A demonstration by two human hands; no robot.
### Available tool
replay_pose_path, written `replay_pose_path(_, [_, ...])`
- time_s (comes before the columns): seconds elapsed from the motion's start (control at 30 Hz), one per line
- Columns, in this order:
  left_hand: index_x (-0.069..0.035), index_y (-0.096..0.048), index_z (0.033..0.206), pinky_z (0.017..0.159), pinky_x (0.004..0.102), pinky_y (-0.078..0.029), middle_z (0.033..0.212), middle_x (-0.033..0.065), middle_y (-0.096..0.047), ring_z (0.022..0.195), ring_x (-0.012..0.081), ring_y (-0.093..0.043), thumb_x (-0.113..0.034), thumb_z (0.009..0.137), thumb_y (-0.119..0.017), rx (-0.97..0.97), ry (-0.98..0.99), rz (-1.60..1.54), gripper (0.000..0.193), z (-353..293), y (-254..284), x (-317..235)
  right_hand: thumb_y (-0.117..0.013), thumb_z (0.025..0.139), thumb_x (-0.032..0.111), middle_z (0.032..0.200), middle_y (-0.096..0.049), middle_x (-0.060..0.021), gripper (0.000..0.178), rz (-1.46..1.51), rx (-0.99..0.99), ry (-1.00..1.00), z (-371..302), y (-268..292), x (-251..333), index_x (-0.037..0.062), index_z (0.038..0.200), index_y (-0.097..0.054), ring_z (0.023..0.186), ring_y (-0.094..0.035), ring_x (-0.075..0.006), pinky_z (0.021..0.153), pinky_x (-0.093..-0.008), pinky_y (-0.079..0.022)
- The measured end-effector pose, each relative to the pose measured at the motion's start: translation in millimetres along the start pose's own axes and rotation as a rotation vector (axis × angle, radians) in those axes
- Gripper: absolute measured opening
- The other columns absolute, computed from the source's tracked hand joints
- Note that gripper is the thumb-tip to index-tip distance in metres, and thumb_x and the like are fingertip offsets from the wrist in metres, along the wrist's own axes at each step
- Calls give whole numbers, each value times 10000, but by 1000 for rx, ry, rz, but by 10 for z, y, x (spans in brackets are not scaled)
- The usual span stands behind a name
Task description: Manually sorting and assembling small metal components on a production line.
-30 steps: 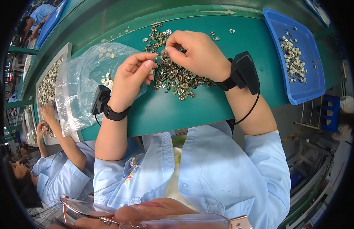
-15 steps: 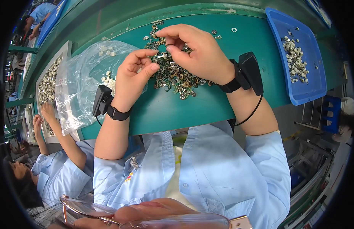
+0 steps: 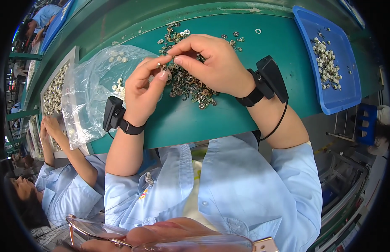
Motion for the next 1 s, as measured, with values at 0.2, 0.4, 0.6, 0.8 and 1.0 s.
replay_pose_path(0.2, [-28,-621,988,645,215,-407,810,12,-556,714,92,-500,-40,842,-556,-3,81,-173,160,11,8,71,-610,793,-1,887,-596,-57,167,426,14,-162,-15,-59,-92,1,960,-599,807,-559,-105,696,-223,-462])
replay_pose_path(0.4, [-12,-624,967,666,212,-414,801,14,-572,744,88,-514,-82,838,-591,51,170,-204,151,-4,10,163,-631,780,17,845,-593,-48,158,286,55,-66,-3,-45,-103,12,937,-615,760,-545,-109,669,-229,-444])
replay_pose_path(0.6, [-4,-629,952,652,200,-416,811,2,-596,724,65,-512,-125,838,-613,140,337,-456,167,-57,-26,194,-643,761,24,792,-589,-40,118,24,94,143,30,-30,20,15,878,-626,700,-528,-134,644,-254,-422])
replay_pose_path(0.8, [-8,-627,966,643,183,-412,831,-5,-602,718,51,-506,-149,849,-609,117,395,-531,184,-56,-32,184,-630,751,8,799,-594,-52,113,-80,43,81,35,7,15,21,863,-616,733,-549,-170,673,-271,-436])
replay_pose_path(1.0, [-17,-620,975,643,167,-402,824,-21,-595,725,39,-500,-151,848,-612,221,532,-533,185,-71,-57,231,-615,738,-12,857,-615,-80,116,-310,4,260,16,34,121,24,848,-601,816,-590,-212,716,-290,-461])
Point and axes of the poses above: each hand's wrist, its own z-axis towards the middle knuckle, its own y-axis out of the back of the hand, x = y × z, the point moved 5 cm from there along z, towards the middle knuckle
